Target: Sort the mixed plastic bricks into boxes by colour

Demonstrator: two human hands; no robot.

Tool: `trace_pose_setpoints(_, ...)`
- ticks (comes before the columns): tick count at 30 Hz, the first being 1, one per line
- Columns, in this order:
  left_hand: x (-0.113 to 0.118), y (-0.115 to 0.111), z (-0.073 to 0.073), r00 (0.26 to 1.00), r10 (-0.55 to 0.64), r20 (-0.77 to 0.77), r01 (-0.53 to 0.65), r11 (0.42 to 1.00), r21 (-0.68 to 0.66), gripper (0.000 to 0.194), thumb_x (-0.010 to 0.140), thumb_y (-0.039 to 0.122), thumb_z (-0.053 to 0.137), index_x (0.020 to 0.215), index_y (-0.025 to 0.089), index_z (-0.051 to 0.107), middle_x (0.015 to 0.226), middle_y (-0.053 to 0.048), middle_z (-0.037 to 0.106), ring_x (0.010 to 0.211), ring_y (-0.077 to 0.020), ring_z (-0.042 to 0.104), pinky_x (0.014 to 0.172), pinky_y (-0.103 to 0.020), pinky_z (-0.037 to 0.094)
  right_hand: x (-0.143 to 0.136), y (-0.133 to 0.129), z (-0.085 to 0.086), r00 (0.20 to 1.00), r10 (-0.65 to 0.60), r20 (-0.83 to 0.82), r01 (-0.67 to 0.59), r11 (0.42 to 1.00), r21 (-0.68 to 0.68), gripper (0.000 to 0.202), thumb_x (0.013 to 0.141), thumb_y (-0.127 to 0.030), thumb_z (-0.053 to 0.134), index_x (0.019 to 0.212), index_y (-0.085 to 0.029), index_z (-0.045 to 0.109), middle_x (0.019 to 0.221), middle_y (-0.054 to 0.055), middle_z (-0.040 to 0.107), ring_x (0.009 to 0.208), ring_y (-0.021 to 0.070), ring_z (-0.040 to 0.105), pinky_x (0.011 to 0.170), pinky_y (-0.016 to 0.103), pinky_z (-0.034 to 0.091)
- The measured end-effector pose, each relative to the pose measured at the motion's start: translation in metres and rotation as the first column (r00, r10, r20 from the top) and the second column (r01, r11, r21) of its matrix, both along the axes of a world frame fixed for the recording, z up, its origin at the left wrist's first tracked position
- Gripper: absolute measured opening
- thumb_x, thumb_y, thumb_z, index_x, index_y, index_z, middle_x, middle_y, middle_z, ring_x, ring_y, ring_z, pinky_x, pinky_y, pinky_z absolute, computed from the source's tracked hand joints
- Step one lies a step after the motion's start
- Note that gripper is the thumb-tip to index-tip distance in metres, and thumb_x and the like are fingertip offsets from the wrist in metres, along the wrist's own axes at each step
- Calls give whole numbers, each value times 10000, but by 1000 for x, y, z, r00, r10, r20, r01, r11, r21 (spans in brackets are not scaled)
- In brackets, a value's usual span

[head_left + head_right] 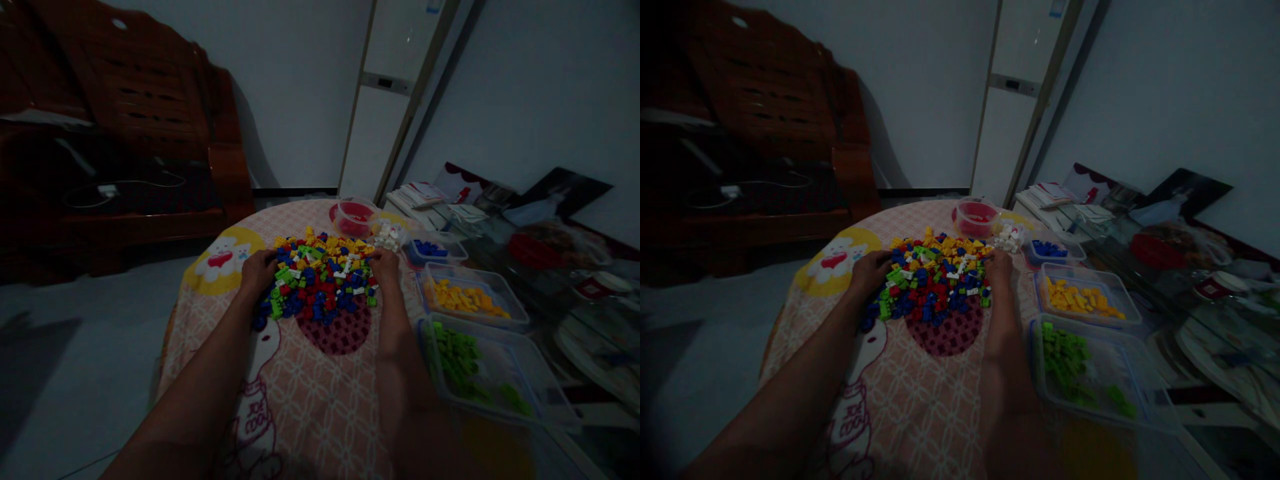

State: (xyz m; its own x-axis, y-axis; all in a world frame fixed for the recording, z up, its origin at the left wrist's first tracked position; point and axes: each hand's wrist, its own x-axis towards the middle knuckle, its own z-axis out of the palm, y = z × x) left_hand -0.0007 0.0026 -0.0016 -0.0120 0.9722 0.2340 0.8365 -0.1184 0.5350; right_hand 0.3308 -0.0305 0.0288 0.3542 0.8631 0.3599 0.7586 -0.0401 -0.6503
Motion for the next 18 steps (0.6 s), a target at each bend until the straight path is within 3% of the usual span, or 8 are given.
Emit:
trace_pose_setpoints(5,0,0,-1,1000,6,3,-6,1000,20,418,833,240,516,1204,165,694,1240,-110,696,1164,-272,629,1028,-376,476,4,1,3,995,-16,-94,23,996,83,139,624,-151,593,689,-204,703,726,19,721,746,204,657,821,349,519)
trace_pose_setpoints(9,-1,1,-2,1000,0,7,0,1000,20,425,830,255,521,1207,165,694,1239,-110,696,1139,-267,639,1015,-367,486,5,1,8,958,-55,-280,101,983,154,121,605,-191,616,691,-183,701,667,15,701,691,206,669,754,344,552)
trace_pose_setpoints(11,-2,1,-2,1000,1,5,-1,1000,21,425,828,263,520,1201,162,697,1226,-113,700,1128,-268,641,1010,-367,488,4,2,10,875,-70,-479,166,973,160,148,599,-193,614,721,-172,695,590,-11,658,601,189,657,641,315,565)
trace_pose_setpoints(14,-2,1,-3,1000,-2,5,2,999,34,411,825,262,515,1180,181,706,1202,-99,711,1123,-266,640,1004,-371,491,6,2,8,658,-51,-752,258,953,161,228,600,-180,612,816,-160,683,535,-49,610,501,158,635,496,263,550)
trace_pose_setpoints(18,-2,1,-2,1000,-8,0,8,999,38,409,822,264,518,1173,177,708,1201,-103,711,1130,-267,637,1008,-370,488,19,4,-2,480,88,-873,293,921,254,247,607,-171,649,853,-153,649,595,-49,606,548,138,653,565,284,605)
